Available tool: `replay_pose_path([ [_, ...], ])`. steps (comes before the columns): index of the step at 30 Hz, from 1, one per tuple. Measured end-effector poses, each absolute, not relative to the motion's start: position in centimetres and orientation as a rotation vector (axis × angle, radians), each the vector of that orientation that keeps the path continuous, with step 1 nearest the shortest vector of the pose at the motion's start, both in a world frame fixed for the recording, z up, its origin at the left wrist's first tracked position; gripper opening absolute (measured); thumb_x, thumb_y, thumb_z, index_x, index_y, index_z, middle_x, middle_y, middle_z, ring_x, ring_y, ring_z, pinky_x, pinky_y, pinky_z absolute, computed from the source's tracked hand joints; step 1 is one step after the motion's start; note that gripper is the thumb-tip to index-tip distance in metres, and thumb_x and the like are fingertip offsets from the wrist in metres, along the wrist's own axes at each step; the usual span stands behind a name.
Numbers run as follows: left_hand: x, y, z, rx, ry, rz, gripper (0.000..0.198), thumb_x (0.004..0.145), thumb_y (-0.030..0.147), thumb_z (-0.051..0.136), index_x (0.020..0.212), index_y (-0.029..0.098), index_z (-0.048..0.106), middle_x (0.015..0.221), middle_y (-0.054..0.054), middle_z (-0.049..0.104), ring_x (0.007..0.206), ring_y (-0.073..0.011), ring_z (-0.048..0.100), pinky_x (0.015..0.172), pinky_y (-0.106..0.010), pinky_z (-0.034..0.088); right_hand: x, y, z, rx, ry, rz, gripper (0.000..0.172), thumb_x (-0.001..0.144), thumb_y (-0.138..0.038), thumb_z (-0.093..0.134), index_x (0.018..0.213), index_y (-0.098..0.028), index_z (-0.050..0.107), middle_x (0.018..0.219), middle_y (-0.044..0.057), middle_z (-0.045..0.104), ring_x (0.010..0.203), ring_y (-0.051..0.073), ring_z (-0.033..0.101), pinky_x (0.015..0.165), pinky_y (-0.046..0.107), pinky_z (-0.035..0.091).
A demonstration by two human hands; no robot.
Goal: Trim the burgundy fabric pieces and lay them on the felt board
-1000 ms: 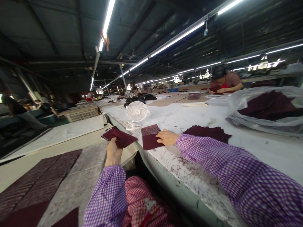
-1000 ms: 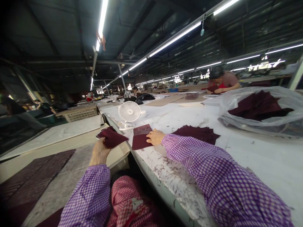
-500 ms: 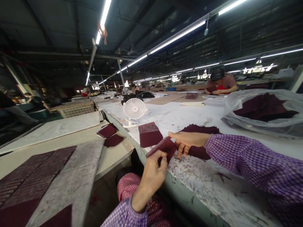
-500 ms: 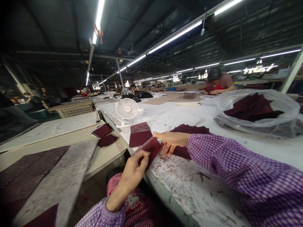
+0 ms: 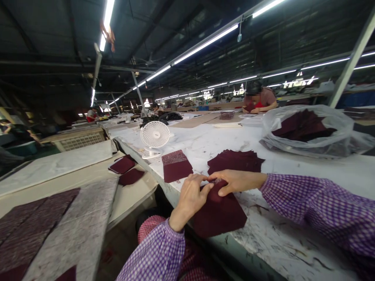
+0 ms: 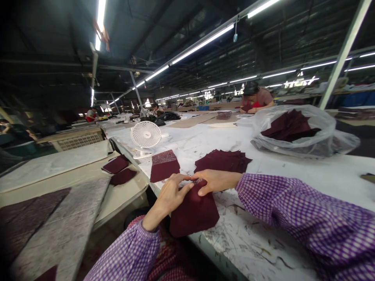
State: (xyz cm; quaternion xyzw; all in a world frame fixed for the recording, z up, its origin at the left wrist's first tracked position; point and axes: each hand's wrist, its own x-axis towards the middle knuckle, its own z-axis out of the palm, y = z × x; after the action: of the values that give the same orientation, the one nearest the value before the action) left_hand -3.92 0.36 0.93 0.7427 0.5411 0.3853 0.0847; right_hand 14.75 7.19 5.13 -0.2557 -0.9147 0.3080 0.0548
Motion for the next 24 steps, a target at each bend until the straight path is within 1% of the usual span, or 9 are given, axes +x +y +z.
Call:
replay_pose_path([
  [3, -3.5, 2.0, 0.1, 2.124, 1.629, 1.019, 0.014, 0.080, 0.022, 0.057, 0.089, 0.020, 0.067, 0.079, -0.002, 0.066, 0.076, -0.0182, 0.058, 0.072, -0.031, 0.046, 15.2, 7.3, 5.6, -0.887, -2.835, 0.703, 0.055, 0.071, -0.021, 0.061, 0.124, -0.011, 0.053, 0.098, 0.007, 0.065, 0.085, 0.020, 0.060, 0.075, 0.029, 0.045],
  [5, -3.3, 2.6, -0.4, 2.207, 1.608, 1.005, 0.015, 0.079, 0.018, 0.057, 0.089, 0.021, 0.068, 0.079, -0.002, 0.065, 0.078, -0.0179, 0.058, 0.073, -0.031, 0.045, 15.9, 7.6, 5.8, -0.939, -2.847, 0.592, 0.046, 0.074, -0.020, 0.057, 0.119, -0.011, 0.056, 0.082, 0.004, 0.066, 0.072, 0.017, 0.060, 0.065, 0.026, 0.044],
  [7, -3.1, 2.7, -0.7, 2.330, 1.573, 0.996, 0.018, 0.079, 0.015, 0.056, 0.089, 0.021, 0.069, 0.082, -0.003, 0.063, 0.082, -0.0187, 0.057, 0.075, -0.031, 0.045, 16.7, 8.1, 6.0, -0.935, -2.832, 0.552, 0.033, 0.077, -0.018, 0.051, 0.107, -0.012, 0.062, 0.074, 0.003, 0.066, 0.066, 0.015, 0.060, 0.062, 0.024, 0.043],
  [8, -3.1, 2.6, -0.8, 2.375, 1.562, 0.993, 0.019, 0.080, 0.014, 0.055, 0.090, 0.021, 0.069, 0.083, -0.003, 0.062, 0.084, -0.0191, 0.056, 0.075, -0.031, 0.045, 17.0, 8.4, 6.0, -0.921, -2.820, 0.548, 0.028, 0.079, -0.018, 0.048, 0.101, -0.013, 0.064, 0.073, 0.002, 0.066, 0.065, 0.015, 0.060, 0.061, 0.024, 0.043],
  [10, -3.0, 2.4, -0.9, 2.429, 1.541, 0.993, 0.020, 0.082, 0.014, 0.053, 0.090, 0.022, 0.069, 0.084, -0.004, 0.061, 0.085, -0.0192, 0.056, 0.075, -0.030, 0.045, 17.5, 8.7, 5.8, -0.890, -2.808, 0.532, 0.024, 0.081, -0.019, 0.045, 0.093, -0.014, 0.066, 0.075, 0.003, 0.066, 0.065, 0.014, 0.061, 0.061, 0.023, 0.043],
  [13, -3.0, 2.0, -0.8, 2.464, 1.513, 1.005, 0.022, 0.084, 0.015, 0.050, 0.093, 0.022, 0.069, 0.083, -0.004, 0.059, 0.084, -0.0184, 0.055, 0.075, -0.029, 0.045, 17.4, 8.7, 5.6, -0.832, -2.825, 0.446, 0.025, 0.083, -0.020, 0.044, 0.093, -0.013, 0.066, 0.078, 0.005, 0.066, 0.063, 0.013, 0.060, 0.061, 0.023, 0.043],
  [15, -3.0, 1.8, -0.7, 2.471, 1.508, 1.008, 0.022, 0.085, 0.015, 0.049, 0.093, 0.021, 0.069, 0.082, -0.004, 0.059, 0.084, -0.0180, 0.055, 0.075, -0.029, 0.045, 17.2, 8.6, 5.4, -0.780, -2.839, 0.340, 0.024, 0.082, -0.017, 0.044, 0.092, -0.013, 0.066, 0.079, 0.006, 0.065, 0.064, 0.013, 0.058, 0.062, 0.023, 0.042],
  [20, -2.9, 1.6, -0.5, 2.484, 1.514, 0.985, 0.022, 0.086, 0.014, 0.049, 0.093, 0.022, 0.068, 0.083, -0.003, 0.059, 0.084, -0.0180, 0.054, 0.076, -0.029, 0.044, 16.8, 8.9, 4.6, -0.677, -2.865, 0.189, 0.017, 0.079, -0.013, 0.049, 0.084, -0.013, 0.065, 0.082, 0.006, 0.064, 0.072, 0.015, 0.057, 0.068, 0.024, 0.041],
  [24, -2.9, 1.6, -0.5, 2.481, 1.518, 0.986, 0.022, 0.086, 0.015, 0.049, 0.093, 0.022, 0.068, 0.083, -0.003, 0.058, 0.084, -0.0178, 0.053, 0.077, -0.028, 0.044, 16.8, 9.0, 4.0, -0.718, -2.858, 0.163, 0.011, 0.078, -0.013, 0.051, 0.080, -0.014, 0.062, 0.080, 0.005, 0.062, 0.070, 0.014, 0.055, 0.067, 0.024, 0.040],
])
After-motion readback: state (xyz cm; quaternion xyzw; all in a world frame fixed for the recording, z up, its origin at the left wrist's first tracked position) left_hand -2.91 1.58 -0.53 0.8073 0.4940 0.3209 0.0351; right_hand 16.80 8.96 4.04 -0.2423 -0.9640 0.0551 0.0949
